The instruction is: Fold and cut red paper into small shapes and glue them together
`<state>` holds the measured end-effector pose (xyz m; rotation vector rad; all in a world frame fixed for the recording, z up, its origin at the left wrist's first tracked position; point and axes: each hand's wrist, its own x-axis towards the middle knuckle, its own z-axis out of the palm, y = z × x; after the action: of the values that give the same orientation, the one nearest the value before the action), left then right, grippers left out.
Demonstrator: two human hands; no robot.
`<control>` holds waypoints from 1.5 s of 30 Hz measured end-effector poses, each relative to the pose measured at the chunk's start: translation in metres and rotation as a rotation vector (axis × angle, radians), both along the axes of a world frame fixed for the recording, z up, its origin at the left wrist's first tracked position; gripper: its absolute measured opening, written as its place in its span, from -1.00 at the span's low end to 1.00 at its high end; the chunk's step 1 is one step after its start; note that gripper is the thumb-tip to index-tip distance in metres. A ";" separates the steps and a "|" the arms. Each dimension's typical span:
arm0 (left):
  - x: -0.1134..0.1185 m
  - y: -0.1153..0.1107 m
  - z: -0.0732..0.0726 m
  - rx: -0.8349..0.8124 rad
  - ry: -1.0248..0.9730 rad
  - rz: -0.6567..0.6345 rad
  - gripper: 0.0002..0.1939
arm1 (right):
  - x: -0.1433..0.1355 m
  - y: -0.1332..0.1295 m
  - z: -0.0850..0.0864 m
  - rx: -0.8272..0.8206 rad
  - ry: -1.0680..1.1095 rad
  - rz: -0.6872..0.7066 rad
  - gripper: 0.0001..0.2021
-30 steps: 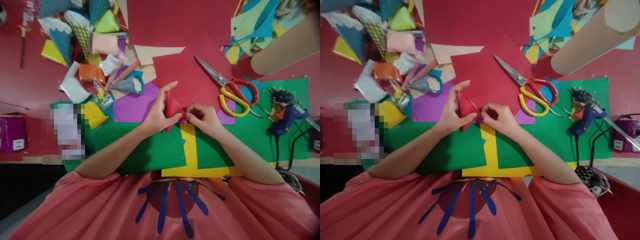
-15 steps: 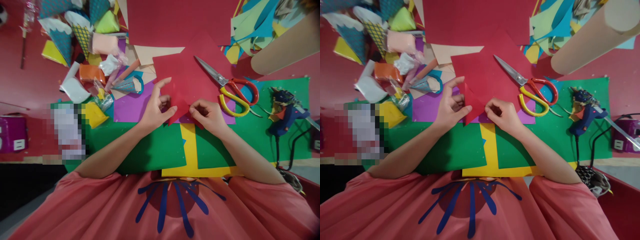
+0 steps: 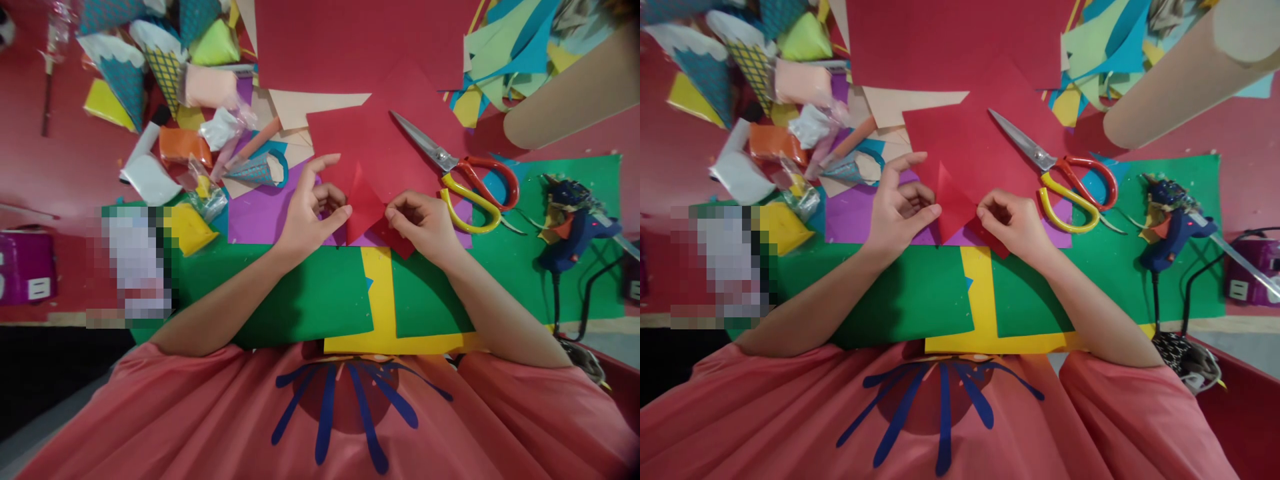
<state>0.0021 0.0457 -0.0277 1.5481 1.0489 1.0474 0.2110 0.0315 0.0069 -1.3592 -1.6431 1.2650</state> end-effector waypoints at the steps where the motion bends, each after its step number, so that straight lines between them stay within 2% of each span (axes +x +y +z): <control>1: 0.000 0.000 0.001 0.000 0.001 -0.001 -0.36 | 0.000 0.000 0.000 -0.002 0.005 0.002 -0.85; 13: -0.001 0.003 0.002 -0.022 -0.011 -0.017 -0.47 | 0.002 0.001 0.001 -0.027 0.040 0.062 -0.86; 22: -0.003 0.004 -0.002 0.012 -0.010 0.003 -0.43 | 0.004 0.001 0.002 0.006 0.022 0.112 -0.86; 30: -0.001 0.007 0.001 0.030 0.006 0.092 -0.56 | 0.004 0.001 0.003 0.000 0.005 0.147 -0.87; 39: -0.001 0.003 0.005 0.063 0.086 0.135 -0.56 | 0.004 0.001 0.003 0.008 0.002 0.146 -0.86; 45: 0.002 0.003 0.008 -0.006 0.062 0.099 -0.50 | 0.003 0.001 0.002 0.024 -0.001 0.179 -0.87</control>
<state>0.0042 0.0483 -0.0197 1.5457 1.1808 1.0685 0.2145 0.0323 0.0094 -1.2206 -1.8083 1.3413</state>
